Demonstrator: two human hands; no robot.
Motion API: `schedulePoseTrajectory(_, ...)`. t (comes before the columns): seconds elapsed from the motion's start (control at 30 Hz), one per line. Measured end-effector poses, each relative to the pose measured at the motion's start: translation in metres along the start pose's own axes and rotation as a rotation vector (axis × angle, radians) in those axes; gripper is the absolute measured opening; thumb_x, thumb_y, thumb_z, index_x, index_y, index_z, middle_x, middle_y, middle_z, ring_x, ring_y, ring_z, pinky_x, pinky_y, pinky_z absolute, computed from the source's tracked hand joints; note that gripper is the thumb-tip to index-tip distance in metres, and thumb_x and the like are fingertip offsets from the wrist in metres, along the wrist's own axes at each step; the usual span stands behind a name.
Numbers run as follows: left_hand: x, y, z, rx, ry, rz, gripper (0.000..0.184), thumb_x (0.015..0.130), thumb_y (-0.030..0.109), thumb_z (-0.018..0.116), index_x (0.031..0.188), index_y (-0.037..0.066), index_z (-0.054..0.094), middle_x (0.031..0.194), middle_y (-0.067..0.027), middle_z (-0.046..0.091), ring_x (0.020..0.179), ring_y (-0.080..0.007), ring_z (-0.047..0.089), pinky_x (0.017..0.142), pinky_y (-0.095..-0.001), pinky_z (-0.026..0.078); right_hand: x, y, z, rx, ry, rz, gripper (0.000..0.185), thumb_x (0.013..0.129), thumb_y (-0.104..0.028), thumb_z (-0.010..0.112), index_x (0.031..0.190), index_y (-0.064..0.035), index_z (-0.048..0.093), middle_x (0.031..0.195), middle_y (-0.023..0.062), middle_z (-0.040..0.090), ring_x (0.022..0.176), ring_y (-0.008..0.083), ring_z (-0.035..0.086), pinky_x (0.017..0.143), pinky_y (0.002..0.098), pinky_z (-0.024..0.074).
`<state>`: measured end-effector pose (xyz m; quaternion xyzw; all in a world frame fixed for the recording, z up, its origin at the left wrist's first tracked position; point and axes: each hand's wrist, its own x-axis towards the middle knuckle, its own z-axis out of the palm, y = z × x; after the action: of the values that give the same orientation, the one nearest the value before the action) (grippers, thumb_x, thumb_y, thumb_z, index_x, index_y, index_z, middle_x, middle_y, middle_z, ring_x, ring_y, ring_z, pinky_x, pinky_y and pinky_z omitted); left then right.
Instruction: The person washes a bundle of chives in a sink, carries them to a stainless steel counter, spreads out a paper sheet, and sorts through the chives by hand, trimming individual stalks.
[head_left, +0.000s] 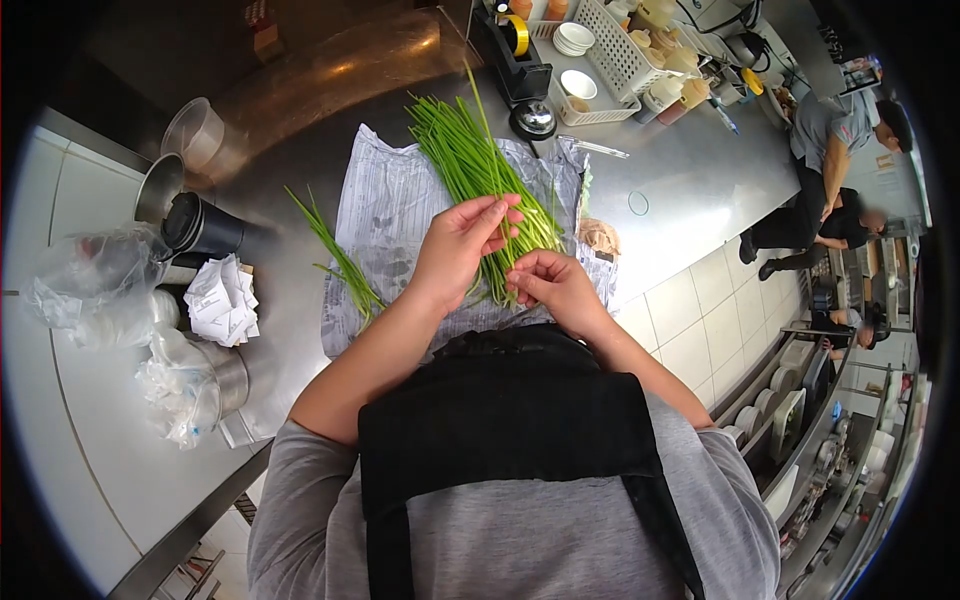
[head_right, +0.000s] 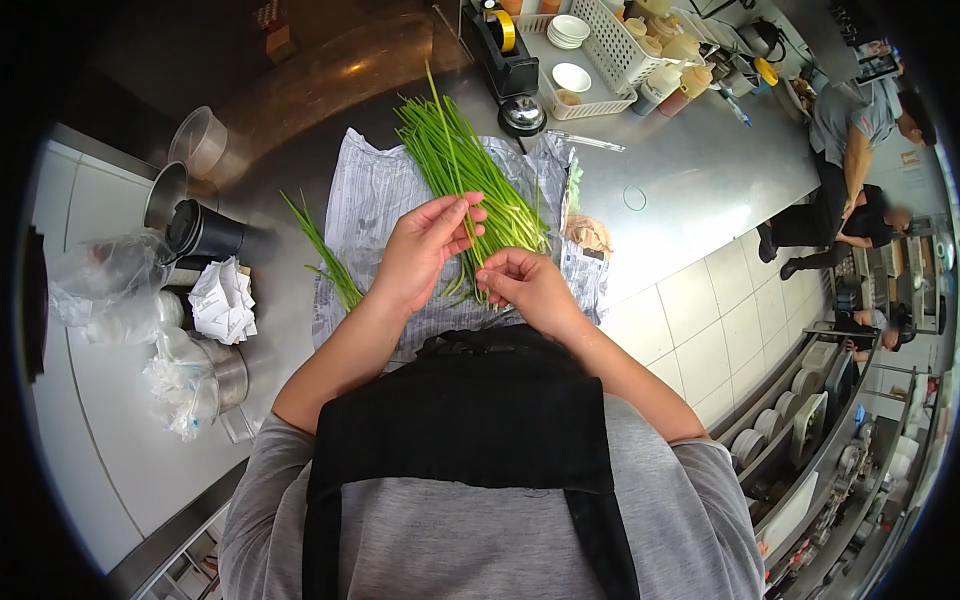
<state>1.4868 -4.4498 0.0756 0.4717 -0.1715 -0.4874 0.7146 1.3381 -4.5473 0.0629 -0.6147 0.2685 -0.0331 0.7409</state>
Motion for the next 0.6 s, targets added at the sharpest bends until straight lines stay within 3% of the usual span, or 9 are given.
schedulePoseTrajectory(0.13, -0.002, -0.005, -0.001, 0.026, 0.012, 0.032, 0.025, 0.094, 0.021, 0.054, 0.109, 0.003, 0.063, 0.089, -0.0016, 0.062, 0.081, -0.0076, 0.056, 0.071, -0.0217, 0.046, 0.000, 0.000, 0.002, -0.034, 0.016, -0.007, 0.010, 0.088, -0.008, 0.061, 0.094, -0.0007, 0.061, 0.077, 0.0005, 0.061, 0.064, 0.0052, 0.054, 0.059, 0.0197, 0.0454)
schedulePoseTrajectory(0.2, -0.003, -0.008, -0.005, 0.095, 0.014, 0.052, 0.025, 0.094, 0.020, 0.054, 0.109, 0.002, 0.063, 0.087, -0.0009, 0.060, 0.078, -0.0072, 0.055, 0.070, -0.0212, 0.046, 0.000, -0.002, 0.002, -0.105, 0.228, -0.152, 0.009, 0.088, -0.006, 0.060, 0.095, -0.0006, 0.060, 0.079, -0.0001, 0.061, 0.066, 0.0044, 0.054, 0.059, 0.0198, 0.0449)
schedulePoseTrajectory(0.3, -0.008, -0.006, -0.008, 0.220, 0.021, 0.041, 0.025, 0.094, 0.019, 0.054, 0.109, 0.002, 0.063, 0.084, 0.0001, 0.058, 0.072, -0.0060, 0.051, 0.067, -0.0201, 0.045, 0.007, -0.006, -0.009, -0.116, 0.369, -0.420, 0.011, 0.085, -0.002, 0.061, 0.096, -0.0026, 0.061, 0.081, 0.0021, 0.060, 0.065, 0.0071, 0.056, 0.058, 0.0206, 0.0444)
schedulePoseTrajectory(0.33, -0.011, -0.006, -0.008, 0.277, 0.026, 0.012, 0.025, 0.094, 0.019, 0.054, 0.108, 0.001, 0.064, 0.083, 0.0003, 0.058, 0.070, -0.0052, 0.050, 0.065, -0.0194, 0.044, 0.009, -0.011, -0.011, -0.113, 0.375, -0.416, 0.011, 0.085, -0.002, 0.061, 0.096, -0.0026, 0.061, 0.081, 0.0021, 0.060, 0.065, 0.0071, 0.056, 0.058, 0.0206, 0.0444)
schedulePoseTrajectory(0.4, -0.012, -0.009, -0.010, 0.325, 0.008, 0.007, 0.025, 0.093, 0.018, 0.054, 0.109, 0.001, 0.064, 0.083, 0.0002, 0.058, 0.068, -0.0050, 0.049, 0.064, -0.0190, 0.044, 0.009, -0.040, -0.009, -0.759, 0.365, -0.796, 0.015, 0.083, 0.001, 0.060, 0.096, -0.0060, 0.064, 0.082, 0.0050, 0.059, 0.062, 0.0116, 0.056, 0.058, 0.0221, 0.0440)
schedulePoseTrajectory(0.43, -0.013, -0.011, -0.010, 0.372, -0.006, 0.007, 0.025, 0.093, 0.017, 0.054, 0.109, 0.001, 0.064, 0.082, 0.0001, 0.059, 0.067, -0.0048, 0.049, 0.063, -0.0185, 0.044, 0.011, -0.049, -0.001, -0.779, 0.392, -0.806, 0.021, 0.075, 0.002, 0.064, 0.095, -0.0073, 0.065, 0.081, 0.0072, 0.058, 0.065, 0.0182, 0.057, 0.059, 0.0269, 0.0452)
schedulePoseTrajectory(0.47, -0.013, -0.013, -0.011, 0.376, -0.012, 0.004, 0.025, 0.093, 0.017, 0.054, 0.109, 0.001, 0.064, 0.082, 0.0001, 0.059, 0.067, -0.0048, 0.049, 0.063, -0.0185, 0.044, 0.016, -0.051, -0.001, -0.778, 0.399, -0.805, 0.021, 0.075, 0.002, 0.064, 0.095, -0.0073, 0.065, 0.081, 0.0072, 0.058, 0.065, 0.0182, 0.057, 0.059, 0.0269, 0.0452)
schedulePoseTrajectory(0.53, -0.014, -0.017, -0.011, 0.413, -0.008, 0.025, 0.024, 0.091, 0.017, 0.057, 0.105, -0.001, 0.065, 0.080, -0.0033, 0.063, 0.066, -0.0066, 0.053, 0.060, -0.0211, 0.045, 0.030, -0.058, -0.007, -1.153, 0.358, -1.088, 0.025, 0.070, 0.000, 0.067, 0.094, -0.0069, 0.065, 0.081, 0.0067, 0.058, 0.071, 0.0222, 0.058, 0.061, 0.0319, 0.0466)
schedulePoseTrajectory(0.6, -0.015, -0.018, -0.011, 0.435, -0.005, 0.028, 0.024, 0.091, 0.017, 0.057, 0.106, -0.001, 0.065, 0.079, -0.0033, 0.063, 0.064, -0.0066, 0.053, 0.059, -0.0214, 0.045, 0.036, -0.059, -0.010, -1.180, 0.299, -1.085, 0.027, 0.068, -0.002, 0.068, 0.094, -0.0071, 0.065, 0.081, 0.0069, 0.058, 0.073, 0.0237, 0.057, 0.062, 0.0335, 0.0466)
